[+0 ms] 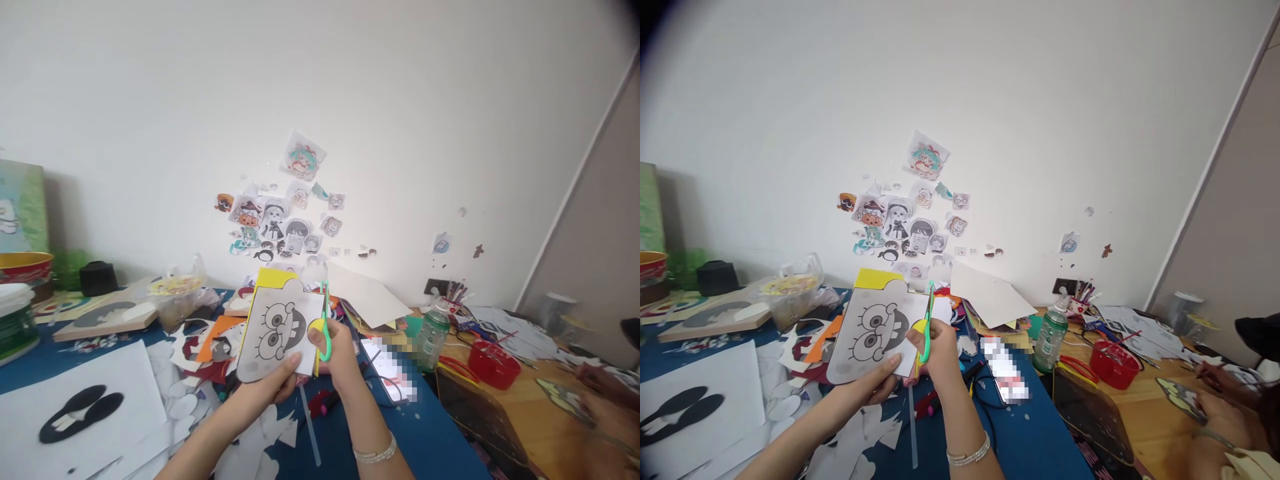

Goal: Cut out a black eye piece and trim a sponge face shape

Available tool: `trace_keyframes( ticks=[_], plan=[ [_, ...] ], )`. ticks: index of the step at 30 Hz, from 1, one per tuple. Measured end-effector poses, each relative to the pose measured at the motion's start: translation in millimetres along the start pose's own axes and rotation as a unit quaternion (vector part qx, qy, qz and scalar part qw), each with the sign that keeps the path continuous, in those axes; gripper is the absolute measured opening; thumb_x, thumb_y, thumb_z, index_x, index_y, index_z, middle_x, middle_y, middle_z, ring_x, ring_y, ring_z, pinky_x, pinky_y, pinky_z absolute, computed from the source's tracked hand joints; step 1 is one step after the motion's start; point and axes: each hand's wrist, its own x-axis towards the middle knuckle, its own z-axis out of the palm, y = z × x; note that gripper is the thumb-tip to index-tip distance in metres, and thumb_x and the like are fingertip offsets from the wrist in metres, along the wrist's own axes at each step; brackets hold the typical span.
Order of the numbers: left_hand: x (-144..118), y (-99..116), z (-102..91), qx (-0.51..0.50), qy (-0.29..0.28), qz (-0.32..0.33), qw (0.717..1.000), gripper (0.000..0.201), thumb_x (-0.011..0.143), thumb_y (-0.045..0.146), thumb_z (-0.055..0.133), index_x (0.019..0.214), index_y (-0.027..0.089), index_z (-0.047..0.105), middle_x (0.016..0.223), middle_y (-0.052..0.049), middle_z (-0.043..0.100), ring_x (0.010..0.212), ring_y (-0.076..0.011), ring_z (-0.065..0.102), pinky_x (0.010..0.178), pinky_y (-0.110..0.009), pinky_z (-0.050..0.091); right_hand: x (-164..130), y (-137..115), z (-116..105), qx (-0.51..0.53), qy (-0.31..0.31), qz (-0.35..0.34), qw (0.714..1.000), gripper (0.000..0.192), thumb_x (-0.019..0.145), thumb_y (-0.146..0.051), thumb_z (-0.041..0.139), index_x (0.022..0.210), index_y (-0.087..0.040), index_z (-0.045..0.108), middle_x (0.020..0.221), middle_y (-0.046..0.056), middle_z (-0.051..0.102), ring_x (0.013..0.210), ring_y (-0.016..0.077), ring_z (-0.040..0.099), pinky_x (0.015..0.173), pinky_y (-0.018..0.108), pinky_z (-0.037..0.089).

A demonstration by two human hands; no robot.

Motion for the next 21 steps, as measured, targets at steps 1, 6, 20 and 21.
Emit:
trace_keyframes(
  ticks=[1, 6, 20, 21],
  plan=[
    [0.2, -0.4, -0.3, 0.000, -0.003, -0.003, 1.000, 0.053, 0.081, 0.049, 0.042, 0.039, 0.019, 0.033, 0.033, 0.006, 0.031, 0.033, -0.0051, 0.028, 0.040, -0.022, 0.024, 0.1, 0.8, -0.2, 0.000, 0.000, -0.001, 1.000, 0.032, 0.052, -0.035, 0.075, 0.069, -0.011, 0.062, 0.060, 0.002, 0.061, 0.056, 0.0137, 0.051, 0.052, 0.023, 0.041],
    [1.9, -2.9, -1.9, -0.016, -0.017, 0.007, 1.000, 0.056, 0.083, 0.048, 0.038, 0.036, 0.019, 0.032, 0.032, 0.005, 0.031, 0.033, -0.0050, 0.027, 0.041, -0.023, 0.023, 1.2, 7.3, -1.9, -0.023, -0.002, -0.017, 1.000, 0.028, 0.058, -0.034, 0.072, 0.071, -0.011, 0.063, 0.060, 0.001, 0.060, 0.057, 0.0134, 0.051, 0.052, 0.022, 0.040],
    [1.0, -8.5, -7.0, -0.046, -0.055, -0.034, 0.997, 0.055, 0.083, 0.050, 0.038, 0.038, 0.019, 0.030, 0.035, 0.005, 0.030, 0.037, -0.0054, 0.024, 0.045, -0.025, 0.021, 5.4, 11.9, -7.6, -0.007, -0.019, -0.016, 1.000, 0.038, 0.058, -0.046, 0.070, 0.071, -0.011, 0.063, 0.064, 0.004, 0.060, 0.060, 0.0146, 0.051, 0.054, 0.024, 0.040],
    [1.5, -8.8, -6.6, -0.051, -0.055, -0.035, 0.997, 0.055, 0.082, 0.051, 0.038, 0.038, 0.019, 0.030, 0.035, 0.006, 0.030, 0.036, -0.0053, 0.023, 0.044, -0.025, 0.020, 5.1, 11.5, -7.0, -0.007, -0.014, -0.012, 1.000, 0.038, 0.058, -0.046, 0.071, 0.071, -0.011, 0.063, 0.063, 0.003, 0.060, 0.059, 0.0144, 0.051, 0.053, 0.024, 0.040]
  ],
)
